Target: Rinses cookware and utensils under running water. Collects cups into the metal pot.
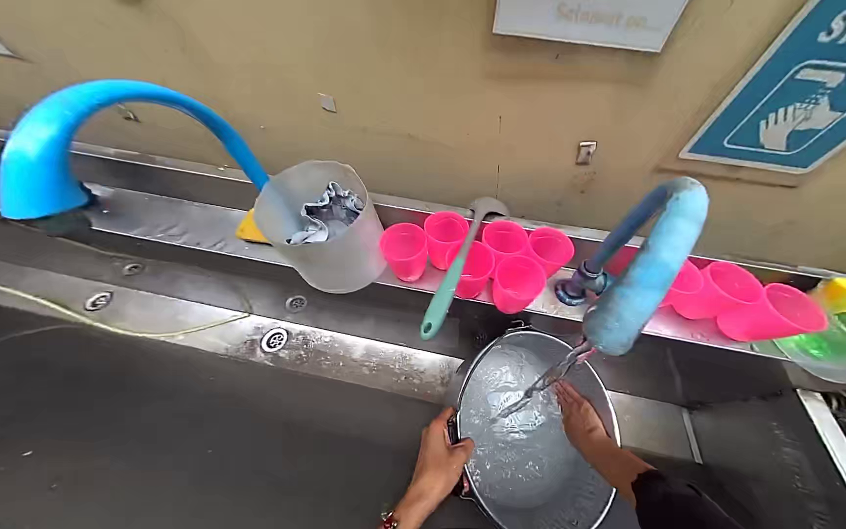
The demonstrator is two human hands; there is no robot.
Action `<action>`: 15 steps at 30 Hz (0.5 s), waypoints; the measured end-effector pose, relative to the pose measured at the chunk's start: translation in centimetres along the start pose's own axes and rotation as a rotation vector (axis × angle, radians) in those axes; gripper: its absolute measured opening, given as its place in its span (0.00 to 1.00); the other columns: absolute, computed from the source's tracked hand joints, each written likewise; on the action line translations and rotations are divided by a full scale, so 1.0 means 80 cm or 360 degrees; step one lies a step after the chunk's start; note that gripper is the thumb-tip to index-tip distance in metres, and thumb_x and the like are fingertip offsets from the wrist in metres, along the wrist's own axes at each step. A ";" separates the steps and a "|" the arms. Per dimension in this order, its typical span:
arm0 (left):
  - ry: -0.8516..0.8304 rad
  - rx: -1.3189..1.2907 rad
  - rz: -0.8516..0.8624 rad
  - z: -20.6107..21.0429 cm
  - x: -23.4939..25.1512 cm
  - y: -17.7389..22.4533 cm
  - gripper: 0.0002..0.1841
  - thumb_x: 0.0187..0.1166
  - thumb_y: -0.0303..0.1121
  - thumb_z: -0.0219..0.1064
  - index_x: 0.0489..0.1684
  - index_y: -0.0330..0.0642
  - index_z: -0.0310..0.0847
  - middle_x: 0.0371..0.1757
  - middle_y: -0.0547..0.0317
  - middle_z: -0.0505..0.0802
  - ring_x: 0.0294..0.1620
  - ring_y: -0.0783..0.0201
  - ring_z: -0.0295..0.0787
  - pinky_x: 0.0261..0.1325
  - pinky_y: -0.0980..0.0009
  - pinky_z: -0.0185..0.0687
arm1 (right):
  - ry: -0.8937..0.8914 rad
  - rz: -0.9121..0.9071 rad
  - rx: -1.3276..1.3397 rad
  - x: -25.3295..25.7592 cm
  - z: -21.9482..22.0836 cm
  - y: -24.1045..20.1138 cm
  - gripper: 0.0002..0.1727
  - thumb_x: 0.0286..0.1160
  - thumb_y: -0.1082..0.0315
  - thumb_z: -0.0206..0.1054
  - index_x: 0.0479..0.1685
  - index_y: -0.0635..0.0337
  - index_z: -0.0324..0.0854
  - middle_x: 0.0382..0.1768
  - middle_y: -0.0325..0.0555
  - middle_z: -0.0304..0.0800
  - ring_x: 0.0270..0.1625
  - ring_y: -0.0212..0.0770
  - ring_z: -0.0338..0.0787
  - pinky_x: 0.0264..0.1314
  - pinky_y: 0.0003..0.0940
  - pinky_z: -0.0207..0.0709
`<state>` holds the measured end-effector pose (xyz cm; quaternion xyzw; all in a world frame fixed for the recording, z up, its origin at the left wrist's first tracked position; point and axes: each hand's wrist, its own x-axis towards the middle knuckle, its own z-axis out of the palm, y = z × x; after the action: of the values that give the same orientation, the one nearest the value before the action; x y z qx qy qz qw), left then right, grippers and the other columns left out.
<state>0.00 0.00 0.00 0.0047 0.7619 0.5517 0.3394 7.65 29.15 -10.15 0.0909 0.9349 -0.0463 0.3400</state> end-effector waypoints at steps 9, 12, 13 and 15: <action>0.0036 0.0032 -0.0027 0.001 -0.001 0.003 0.22 0.67 0.23 0.68 0.63 0.31 0.78 0.46 0.46 0.90 0.42 0.59 0.91 0.48 0.59 0.87 | -0.1097 -0.0278 0.0790 -0.056 -0.010 -0.156 0.23 0.90 0.63 0.57 0.67 0.79 0.78 0.69 0.77 0.80 0.75 0.68 0.78 0.77 0.67 0.65; 0.0002 0.0030 -0.0012 -0.003 0.002 0.000 0.23 0.66 0.26 0.68 0.63 0.31 0.78 0.44 0.47 0.90 0.41 0.59 0.90 0.48 0.58 0.86 | -0.0649 -0.0349 0.1822 -0.018 -0.023 -0.217 0.14 0.88 0.66 0.54 0.57 0.66 0.79 0.46 0.50 0.87 0.49 0.40 0.86 0.56 0.42 0.80; -0.0006 0.0027 -0.0015 -0.003 0.001 -0.001 0.22 0.67 0.27 0.67 0.62 0.32 0.78 0.43 0.49 0.90 0.38 0.59 0.89 0.45 0.59 0.86 | -0.0488 -0.0313 0.2231 0.000 -0.047 -0.227 0.15 0.88 0.70 0.52 0.61 0.69 0.78 0.47 0.49 0.87 0.49 0.37 0.86 0.56 0.39 0.81; -0.0016 -0.0016 -0.0033 -0.002 0.000 -0.001 0.22 0.67 0.26 0.67 0.63 0.33 0.77 0.40 0.49 0.89 0.31 0.61 0.88 0.37 0.61 0.87 | -0.0059 -0.0073 0.3055 0.040 -0.110 -0.219 0.17 0.94 0.70 0.42 0.67 0.70 0.71 0.49 0.51 0.83 0.50 0.38 0.84 0.55 0.34 0.81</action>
<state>-0.04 -0.15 -0.04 -0.0021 0.7574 0.5519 0.3488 -3.82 13.78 -5.04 0.3116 0.4944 -0.8003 0.1342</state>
